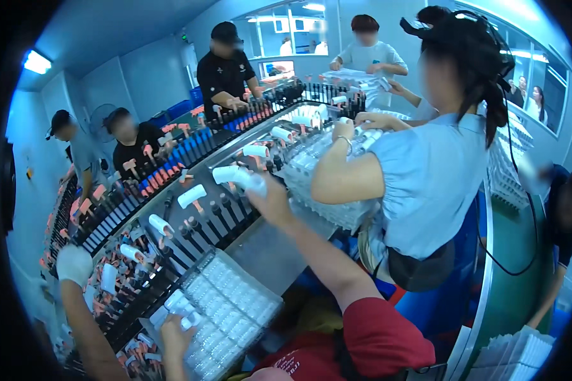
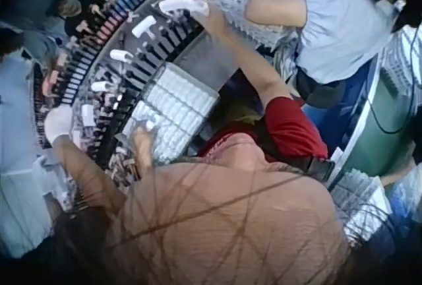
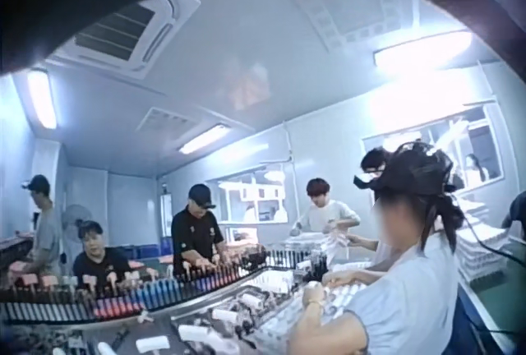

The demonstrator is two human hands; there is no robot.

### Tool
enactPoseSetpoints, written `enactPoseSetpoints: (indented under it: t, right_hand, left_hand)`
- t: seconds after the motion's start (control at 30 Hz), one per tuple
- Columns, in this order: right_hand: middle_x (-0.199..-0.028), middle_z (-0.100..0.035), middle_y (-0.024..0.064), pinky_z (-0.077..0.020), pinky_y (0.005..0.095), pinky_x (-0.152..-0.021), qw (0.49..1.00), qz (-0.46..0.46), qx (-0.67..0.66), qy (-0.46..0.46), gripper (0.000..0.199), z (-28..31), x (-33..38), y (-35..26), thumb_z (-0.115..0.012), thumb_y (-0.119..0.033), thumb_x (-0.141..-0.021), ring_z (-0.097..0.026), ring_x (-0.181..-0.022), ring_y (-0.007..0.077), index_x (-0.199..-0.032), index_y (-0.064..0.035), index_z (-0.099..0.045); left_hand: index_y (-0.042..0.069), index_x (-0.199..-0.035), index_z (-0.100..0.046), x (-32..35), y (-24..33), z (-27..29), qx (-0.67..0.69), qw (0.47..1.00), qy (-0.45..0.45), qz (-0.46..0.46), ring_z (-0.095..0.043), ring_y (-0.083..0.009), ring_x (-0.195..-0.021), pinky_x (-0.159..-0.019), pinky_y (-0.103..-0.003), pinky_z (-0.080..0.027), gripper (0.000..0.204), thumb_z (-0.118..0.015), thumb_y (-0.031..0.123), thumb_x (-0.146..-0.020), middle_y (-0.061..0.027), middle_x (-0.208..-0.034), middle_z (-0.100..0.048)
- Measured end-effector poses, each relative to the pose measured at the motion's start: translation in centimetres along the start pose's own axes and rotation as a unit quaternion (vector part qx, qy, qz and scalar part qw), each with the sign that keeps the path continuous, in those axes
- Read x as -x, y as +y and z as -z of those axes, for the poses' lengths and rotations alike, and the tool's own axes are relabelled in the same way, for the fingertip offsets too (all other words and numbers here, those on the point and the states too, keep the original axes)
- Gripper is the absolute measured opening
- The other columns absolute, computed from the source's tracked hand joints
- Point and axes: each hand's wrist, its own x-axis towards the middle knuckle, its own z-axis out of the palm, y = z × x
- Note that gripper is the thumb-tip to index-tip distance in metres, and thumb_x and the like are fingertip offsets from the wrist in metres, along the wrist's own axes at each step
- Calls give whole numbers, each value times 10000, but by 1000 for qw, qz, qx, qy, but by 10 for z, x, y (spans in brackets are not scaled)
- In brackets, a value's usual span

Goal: The person removes plastic covers from pegs on an assembly line conveyor by hand and places them into the compartments of a plastic tray, then covers the tray with a plastic sheet.

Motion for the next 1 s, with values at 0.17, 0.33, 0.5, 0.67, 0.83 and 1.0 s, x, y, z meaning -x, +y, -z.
enactPoseSetpoints:
  t: [0.17, 0.33, 0.5, 0.67, 0.83, 1.0]
  right_hand:
    - [-897, -666, 192, -495, 393, -701, 992, -66, 60, 92, 474, 22, -89, 34, -695, -309, -794, -658, -810, 307, -1108, 24, -573]
    - [-900, -651, 229, -490, 423, -714, 995, -24, 89, 41, 449, 2, -89, 63, -697, -315, -782, -646, -836, 366, -1031, 37, -573]
    - [-936, -639, 231, -488, 440, -766, 990, 19, 103, -94, 470, -27, -55, 53, -682, -347, -787, -631, -883, 382, -1084, -1, -569]
    - [-978, -624, 183, -482, 453, -775, 979, 23, 94, -178, 389, -53, -23, 48, -664, -299, -802, -607, -917, 377, -1093, -64, -555]
    - [-925, -655, 166, -488, 369, -744, 986, -44, -6, -160, 437, -61, 12, 34, -700, -259, -809, -647, -836, 256, -1144, -13, -566]
    - [-835, -644, 62, -472, 296, -672, 985, -92, -53, -139, 414, -32, 53, 42, -699, -275, -829, -587, -742, 117, -1130, -16, -587]
  left_hand:
    - [65, -914, -663, -3, 8, 5, -4, 1000, -25, 6, -627, -336, -842, -725, -438, -503, 377, -811, 238, -614, -117, -938, -618]
    - [63, -914, -670, -2, 4, 3, 5, 999, -27, 20, -630, -342, -836, -733, -431, -506, 392, -813, 269, -612, -126, -942, -627]
    - [59, -908, -677, -11, 16, 10, -1, 999, -48, 8, -638, -341, -813, -712, -430, -514, 405, -800, 304, -610, -146, -919, -637]
    - [32, -860, -638, -24, 11, 2, -77, 991, -105, -10, -642, -343, -816, -709, -434, -517, 395, -786, 292, -602, -157, -888, -634]
    - [25, -917, -614, -26, 12, 7, -65, 991, -119, 10, -635, -338, -853, -720, -434, -516, 410, -766, 268, -624, -155, -970, -616]
    - [27, -921, -625, -28, 12, 9, -33, 995, -92, -7, -636, -332, -847, -723, -424, -516, 410, -767, 265, -620, -153, -959, -618]
